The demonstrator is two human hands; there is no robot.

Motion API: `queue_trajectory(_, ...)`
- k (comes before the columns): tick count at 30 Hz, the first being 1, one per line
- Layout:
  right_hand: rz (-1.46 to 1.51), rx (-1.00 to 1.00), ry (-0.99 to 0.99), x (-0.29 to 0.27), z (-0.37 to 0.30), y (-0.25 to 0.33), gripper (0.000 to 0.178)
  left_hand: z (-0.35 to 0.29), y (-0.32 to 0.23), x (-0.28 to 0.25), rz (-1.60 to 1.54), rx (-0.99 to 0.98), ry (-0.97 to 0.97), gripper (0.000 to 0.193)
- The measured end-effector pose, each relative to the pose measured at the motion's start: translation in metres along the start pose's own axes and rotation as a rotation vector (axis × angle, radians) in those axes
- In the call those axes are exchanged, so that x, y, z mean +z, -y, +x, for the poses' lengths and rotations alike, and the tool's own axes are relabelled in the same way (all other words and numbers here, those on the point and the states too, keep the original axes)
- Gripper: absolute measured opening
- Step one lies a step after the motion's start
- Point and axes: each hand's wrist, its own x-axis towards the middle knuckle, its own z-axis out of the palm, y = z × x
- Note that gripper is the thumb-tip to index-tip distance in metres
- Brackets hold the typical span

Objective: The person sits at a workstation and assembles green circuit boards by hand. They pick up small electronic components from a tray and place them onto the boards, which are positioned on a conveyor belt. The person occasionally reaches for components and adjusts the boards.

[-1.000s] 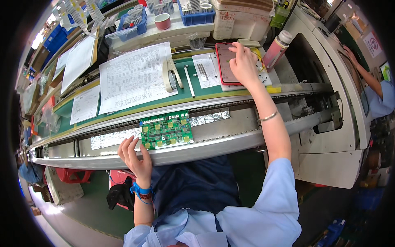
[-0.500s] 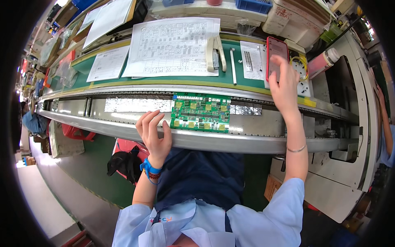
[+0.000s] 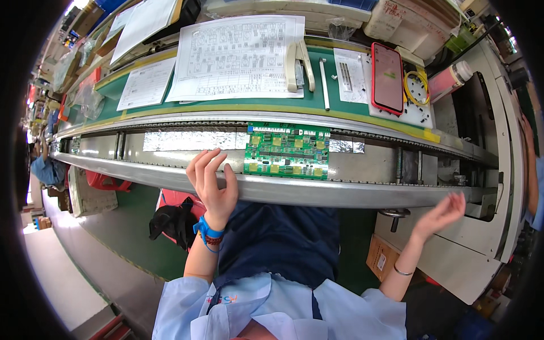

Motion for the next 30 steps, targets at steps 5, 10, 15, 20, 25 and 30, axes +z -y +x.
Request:
queue_trajectory(5,-0.284,0.324,-0.260,-0.040,-0.044,-0.150,0.032,-0.002,0.001,-0.002,0.007,-0.002,-0.014,0.025)
queue_trajectory(10,0.210,1.014,0.004,-0.018,-0.143,-0.265,0.026,0.001,-0.001,0.002,-0.010,0.003,0.001,0.025)
queue_trajectory(15,0.300,1.256,0.163,0.035,-0.174,-0.253,0.026,0.001,0.001,0.000,0.026,0.018,0.007,0.026)
queue_trajectory(20,0.263,1.278,0.208,0.043,-0.180,-0.243,0.025,0.000,-0.002,0.000,-0.012,0.005,0.027,0.026)
queue_trajectory(25,0.236,1.281,0.236,0.044,-0.184,-0.243,0.024,0.029,-0.025,-0.007,-0.176,0.031,0.182,0.027)
queue_trajectory(30,0.213,1.260,0.262,0.041,-0.184,-0.247,0.023,0.076,-0.070,0.050,-0.342,0.291,0.325,0.030)
